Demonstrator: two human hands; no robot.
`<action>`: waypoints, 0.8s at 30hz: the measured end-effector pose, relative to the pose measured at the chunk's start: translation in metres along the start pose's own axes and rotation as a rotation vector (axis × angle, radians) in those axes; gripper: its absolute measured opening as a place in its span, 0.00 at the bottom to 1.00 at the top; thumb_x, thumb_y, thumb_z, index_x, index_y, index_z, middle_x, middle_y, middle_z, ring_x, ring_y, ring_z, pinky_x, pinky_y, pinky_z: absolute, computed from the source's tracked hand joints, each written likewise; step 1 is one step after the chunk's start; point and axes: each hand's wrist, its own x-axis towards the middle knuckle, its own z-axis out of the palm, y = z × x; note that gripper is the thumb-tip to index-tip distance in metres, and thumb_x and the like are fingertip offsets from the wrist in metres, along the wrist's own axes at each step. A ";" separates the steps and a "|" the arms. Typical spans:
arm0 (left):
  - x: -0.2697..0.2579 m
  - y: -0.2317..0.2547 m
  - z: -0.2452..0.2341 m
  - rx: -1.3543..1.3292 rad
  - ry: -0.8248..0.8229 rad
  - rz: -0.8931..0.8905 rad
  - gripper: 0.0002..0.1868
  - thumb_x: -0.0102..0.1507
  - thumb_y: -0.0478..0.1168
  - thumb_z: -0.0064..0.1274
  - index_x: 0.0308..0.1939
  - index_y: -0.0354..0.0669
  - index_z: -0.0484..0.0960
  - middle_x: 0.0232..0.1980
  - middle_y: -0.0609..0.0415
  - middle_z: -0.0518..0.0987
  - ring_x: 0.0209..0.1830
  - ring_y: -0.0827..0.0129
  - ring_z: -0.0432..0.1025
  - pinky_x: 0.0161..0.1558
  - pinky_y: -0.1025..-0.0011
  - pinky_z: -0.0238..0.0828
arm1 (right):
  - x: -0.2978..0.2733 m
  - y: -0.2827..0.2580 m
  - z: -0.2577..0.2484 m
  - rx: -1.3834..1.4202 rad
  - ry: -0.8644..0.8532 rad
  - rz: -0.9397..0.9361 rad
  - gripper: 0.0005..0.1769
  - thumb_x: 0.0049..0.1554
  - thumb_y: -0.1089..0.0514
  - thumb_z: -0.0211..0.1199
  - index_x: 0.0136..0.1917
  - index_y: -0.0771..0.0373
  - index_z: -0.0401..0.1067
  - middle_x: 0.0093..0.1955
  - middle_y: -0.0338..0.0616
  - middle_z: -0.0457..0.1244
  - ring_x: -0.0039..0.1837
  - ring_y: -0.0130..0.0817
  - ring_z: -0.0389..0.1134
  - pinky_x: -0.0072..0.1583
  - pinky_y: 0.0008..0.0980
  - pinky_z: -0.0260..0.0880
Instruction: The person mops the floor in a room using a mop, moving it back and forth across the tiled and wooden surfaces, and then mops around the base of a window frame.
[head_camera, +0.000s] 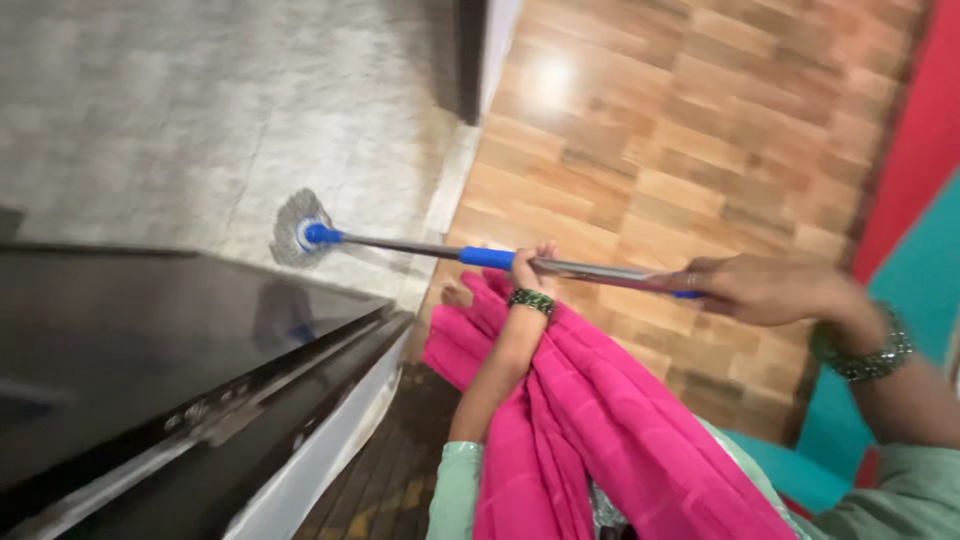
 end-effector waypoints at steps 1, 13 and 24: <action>-0.007 -0.031 0.002 0.021 -0.005 -0.008 0.06 0.58 0.31 0.50 0.37 0.43 0.71 0.36 0.50 0.76 0.40 0.57 0.75 0.49 0.56 0.82 | -0.034 0.000 -0.008 -0.035 0.040 0.010 0.34 0.59 0.51 0.56 0.78 0.47 0.58 0.70 0.46 0.63 0.62 0.49 0.67 0.59 0.45 0.69; -0.042 -0.113 -0.005 0.096 0.152 -0.595 0.03 0.58 0.33 0.48 0.34 0.37 0.72 0.33 0.47 0.77 0.38 0.54 0.76 0.53 0.50 0.77 | -0.137 -0.034 -0.004 -0.045 -0.169 0.636 0.37 0.62 0.49 0.52 0.83 0.35 0.51 0.61 0.37 0.65 0.53 0.45 0.72 0.57 0.43 0.72; 0.057 0.122 0.057 0.090 -0.045 -0.442 0.07 0.57 0.32 0.54 0.35 0.35 0.72 0.35 0.45 0.77 0.39 0.51 0.75 0.50 0.51 0.77 | 0.066 -0.073 -0.024 -0.034 0.054 0.325 0.38 0.59 0.54 0.57 0.80 0.39 0.51 0.61 0.51 0.62 0.53 0.53 0.69 0.54 0.52 0.68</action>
